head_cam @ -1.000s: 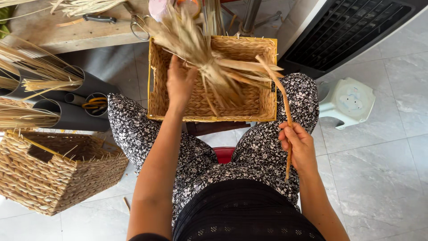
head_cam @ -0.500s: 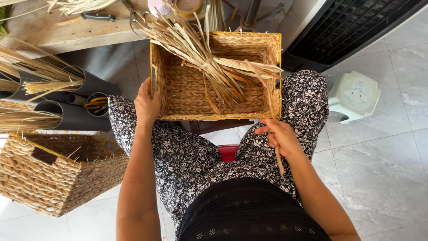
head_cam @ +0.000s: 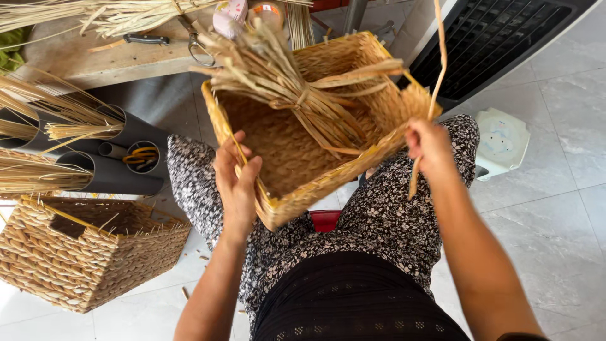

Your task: The person sits on the floor holding a woven water-hyacinth basket on their lap and uses scissors to trim protruding straw ends from the basket rim. They then take bundles of straw strips from the workbench and weave and tuck the strips into the basket rim by hand.

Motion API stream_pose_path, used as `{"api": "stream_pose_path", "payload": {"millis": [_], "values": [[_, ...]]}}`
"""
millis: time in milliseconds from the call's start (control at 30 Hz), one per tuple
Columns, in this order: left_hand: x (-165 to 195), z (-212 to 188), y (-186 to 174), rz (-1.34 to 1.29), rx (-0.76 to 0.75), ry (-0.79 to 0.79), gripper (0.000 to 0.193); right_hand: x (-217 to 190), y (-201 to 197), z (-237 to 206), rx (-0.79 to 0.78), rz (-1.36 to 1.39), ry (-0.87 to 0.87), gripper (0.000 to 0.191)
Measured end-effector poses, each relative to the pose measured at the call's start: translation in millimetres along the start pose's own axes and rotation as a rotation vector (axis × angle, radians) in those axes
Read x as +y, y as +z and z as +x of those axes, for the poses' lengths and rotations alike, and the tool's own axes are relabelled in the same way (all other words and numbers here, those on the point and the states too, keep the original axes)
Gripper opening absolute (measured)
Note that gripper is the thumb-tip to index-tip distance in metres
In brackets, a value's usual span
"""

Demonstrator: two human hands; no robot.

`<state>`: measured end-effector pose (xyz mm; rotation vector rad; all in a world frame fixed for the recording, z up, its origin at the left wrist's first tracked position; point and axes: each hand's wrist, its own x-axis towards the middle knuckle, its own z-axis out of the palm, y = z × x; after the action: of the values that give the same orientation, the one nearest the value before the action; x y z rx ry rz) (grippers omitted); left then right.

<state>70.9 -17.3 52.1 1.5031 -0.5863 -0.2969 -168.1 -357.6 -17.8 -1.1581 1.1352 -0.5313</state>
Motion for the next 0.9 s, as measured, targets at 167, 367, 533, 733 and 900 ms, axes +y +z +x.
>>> {"api": "stream_pose_path", "payload": {"millis": [167, 367, 533, 733, 900], "values": [[51.1, -69.3, 31.5, -0.354, 0.005, -0.29, 0.047, -88.7, -1.0, 45.8, 0.041, -0.074, -0.184, 0.02], [82.7, -105.0, 59.9, 0.065, -0.458, 0.112, 0.041, -112.8, 26.6, 76.2, 0.047, -0.38, -0.313, 0.022], [69.3, -88.2, 56.1, 0.014, -0.516, 0.174, 0.034, -65.8, 55.4, 38.7, 0.017, -0.719, -0.364, 0.025], [27.5, -66.5, -3.6, 0.398, -0.062, -0.023, 0.021, -28.8, 39.0, -71.7, 0.007, -0.499, -0.605, 0.051], [3.5, -78.9, -8.6, 0.766, -0.161, 0.521, 0.057, -40.2, 49.6, -119.9, -0.165, -0.47, -0.767, 0.062]]}}
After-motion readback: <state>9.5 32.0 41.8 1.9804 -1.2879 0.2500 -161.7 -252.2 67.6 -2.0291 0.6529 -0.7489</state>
